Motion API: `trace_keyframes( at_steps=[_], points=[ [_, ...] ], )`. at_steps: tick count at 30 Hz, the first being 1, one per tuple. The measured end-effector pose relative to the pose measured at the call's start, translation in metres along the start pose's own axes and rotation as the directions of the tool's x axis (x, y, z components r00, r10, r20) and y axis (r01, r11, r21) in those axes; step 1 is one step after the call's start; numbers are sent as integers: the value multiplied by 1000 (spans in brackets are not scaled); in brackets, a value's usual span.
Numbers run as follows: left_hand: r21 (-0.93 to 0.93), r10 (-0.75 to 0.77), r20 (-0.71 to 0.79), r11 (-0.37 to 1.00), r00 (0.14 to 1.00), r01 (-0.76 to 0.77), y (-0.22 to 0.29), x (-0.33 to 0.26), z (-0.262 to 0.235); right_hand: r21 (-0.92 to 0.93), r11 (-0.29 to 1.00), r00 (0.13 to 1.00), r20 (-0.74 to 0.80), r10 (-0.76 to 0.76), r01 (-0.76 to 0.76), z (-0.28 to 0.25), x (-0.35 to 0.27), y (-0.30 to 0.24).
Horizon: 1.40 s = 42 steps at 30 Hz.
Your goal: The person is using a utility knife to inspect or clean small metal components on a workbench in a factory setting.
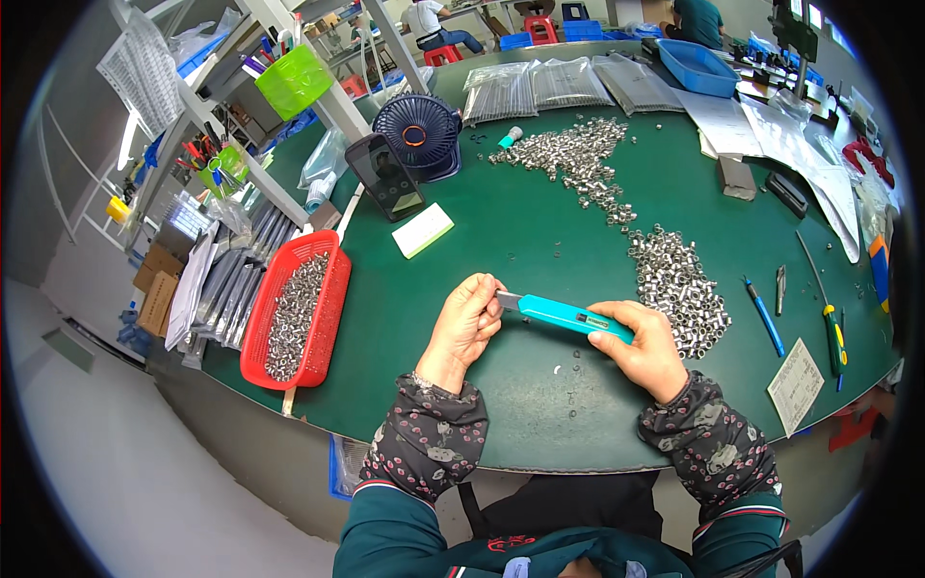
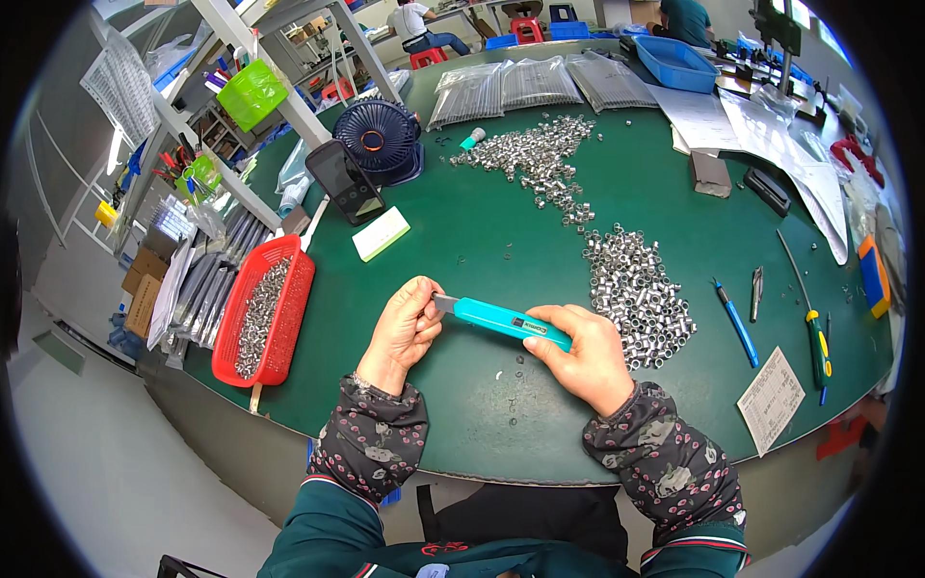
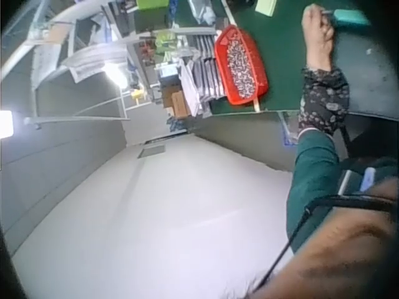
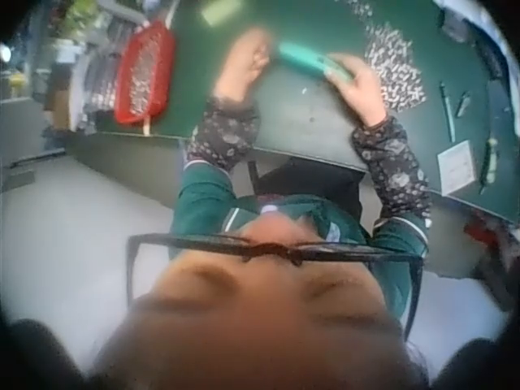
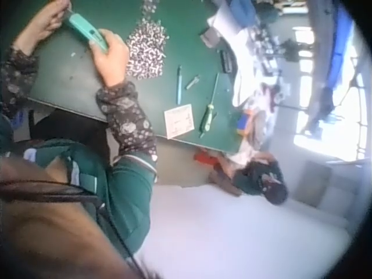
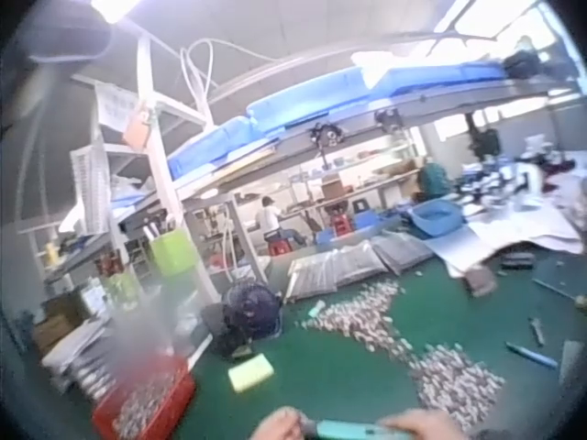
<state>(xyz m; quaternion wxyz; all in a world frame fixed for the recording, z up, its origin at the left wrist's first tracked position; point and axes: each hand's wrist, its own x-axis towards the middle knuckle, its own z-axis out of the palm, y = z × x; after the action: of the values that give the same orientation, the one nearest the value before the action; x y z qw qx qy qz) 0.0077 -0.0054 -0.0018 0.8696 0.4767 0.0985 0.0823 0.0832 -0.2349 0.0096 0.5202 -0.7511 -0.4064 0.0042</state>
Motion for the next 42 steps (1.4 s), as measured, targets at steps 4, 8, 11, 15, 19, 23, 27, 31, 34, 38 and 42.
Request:
trace_keyframes(
  at_steps=[4, 8, 11, 15, 19, 23, 27, 31, 34, 38, 42],
  points=[
    [24, -28, -68, 999, 997, 30, 2, -3, 6, -166, 979, 986, -96, -133, 116, 2, -1, -7],
    [56, -33, -108, 998, 994, 39, 3, -2, 8, -101, 990, 977, -175, -118, 101, 0, 1, -4],
    [84, 0, -99, 996, 995, 8, 3, -2, 5, -77, 995, 984, -160, -73, 61, -1, 1, -3],
    [-8, 44, -88, 999, 995, -45, 4, -1, 7, -76, 995, 991, -117, -67, 58, 2, 1, -1],
    [-96, 6, -43, 995, 999, -11, 6, -1, 8, -42, 999, 996, -93, -14, 10, 0, 2, 0],
    [-112, 37, -37, 993, 999, -41, -1, 2, -1, 31, 998, 998, -26, 56, -55, 1, 2, 2],
    [-120, 38, -23, 992, 999, -41, -2, 3, -3, 59, 995, 997, 2, 82, -82, 1, 1, 3],
    [-97, 35, -23, 995, 999, -37, -2, 2, -2, 109, 989, 995, 36, 96, -99, 2, 1, 3],
    [-64, 16, 3, 998, 1000, -16, -2, 2, -3, 57, 997, 998, 24, 52, -53, 0, 2, 4],
    [-35, -11, -28, 999, 1000, 10, 0, 1, 0, -144, 989, 999, -24, -36, 33, -2, 2, -3],
    [65, -20, -51, 998, 998, 24, 0, 1, 5, -188, 980, 995, -58, -84, 72, -2, 1, -4]
  ],
)
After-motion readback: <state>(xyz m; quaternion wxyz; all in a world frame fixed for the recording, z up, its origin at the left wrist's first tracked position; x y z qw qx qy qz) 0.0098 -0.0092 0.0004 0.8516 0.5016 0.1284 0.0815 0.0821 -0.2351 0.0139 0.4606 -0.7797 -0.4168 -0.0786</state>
